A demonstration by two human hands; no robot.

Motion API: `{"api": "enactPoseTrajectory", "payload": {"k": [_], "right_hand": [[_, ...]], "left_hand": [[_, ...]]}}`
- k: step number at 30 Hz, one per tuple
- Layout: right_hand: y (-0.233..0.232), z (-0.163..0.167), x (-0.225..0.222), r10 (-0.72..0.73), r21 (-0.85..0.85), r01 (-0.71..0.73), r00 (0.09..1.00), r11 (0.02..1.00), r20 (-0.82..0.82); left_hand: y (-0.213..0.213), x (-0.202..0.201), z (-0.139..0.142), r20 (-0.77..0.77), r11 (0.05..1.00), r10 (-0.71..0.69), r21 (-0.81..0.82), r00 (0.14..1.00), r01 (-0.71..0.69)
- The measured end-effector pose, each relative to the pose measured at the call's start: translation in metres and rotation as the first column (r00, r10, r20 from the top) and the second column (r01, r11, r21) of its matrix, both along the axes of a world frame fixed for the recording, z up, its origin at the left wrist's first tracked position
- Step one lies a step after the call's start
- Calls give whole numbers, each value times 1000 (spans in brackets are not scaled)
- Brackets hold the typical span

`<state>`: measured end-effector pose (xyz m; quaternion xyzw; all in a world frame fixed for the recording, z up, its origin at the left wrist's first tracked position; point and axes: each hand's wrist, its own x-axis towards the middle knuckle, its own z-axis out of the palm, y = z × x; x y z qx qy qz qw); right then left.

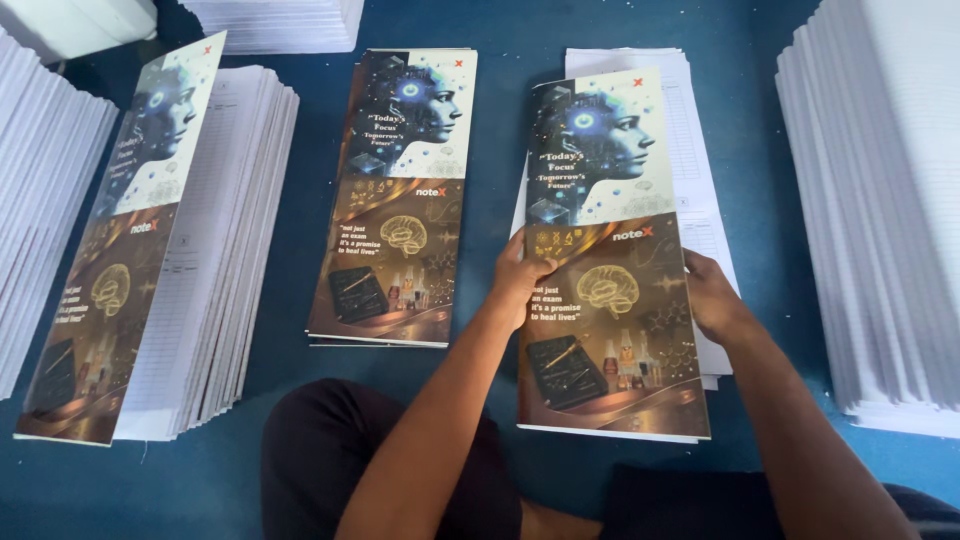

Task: The person assembles notebooks by inserting a stack of lined index pages between two printed covers. They repeat this process multiple times, stacking the completed notebooks on the floor.

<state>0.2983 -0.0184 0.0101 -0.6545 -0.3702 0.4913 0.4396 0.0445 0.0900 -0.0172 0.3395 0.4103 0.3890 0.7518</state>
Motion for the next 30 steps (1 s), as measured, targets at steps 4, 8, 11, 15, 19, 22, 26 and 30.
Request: {"api": "enactPoseTrajectory", "payload": {"k": [4, 8, 11, 15, 19, 22, 26, 30], "right_hand": [[1, 4, -6, -282, -45, 278, 952, 959, -117], [6, 14, -9, -374, -175, 340, 901, 924, -221], [3, 20, -12, -273, -236, 221, 937, 946, -217], [1, 19, -22, -238, -263, 191, 958, 946, -161], [4, 12, -21, -231, -230, 202, 967, 952, -106], [5, 7, -19, -263, -213, 231, 955, 949, -137], [6, 3, -18, -259, -184, 222, 944, 957, -206], [8, 3, -21, -271, -192, 238, 948, 952, -167]], "left_hand": [[3, -2, -13, 5, 1000, 3, -14, 1000, -3], [8, -1, -22, 16, 999, 16, -35, 1000, -16], [7, 3, -29, -55, 992, 59, -108, 997, -65], [6, 2, -34, -35, 1000, 16, -5, 999, -16], [1, 0, -27, -31, 997, -13, -73, 999, 10], [-1, -4, -11, 11, 993, -48, -108, 999, 49], [-14, -19, 7, -15, 982, -156, -114, 988, 153], [-28, -20, 7, -52, 981, -192, 27, 980, 193]]}}
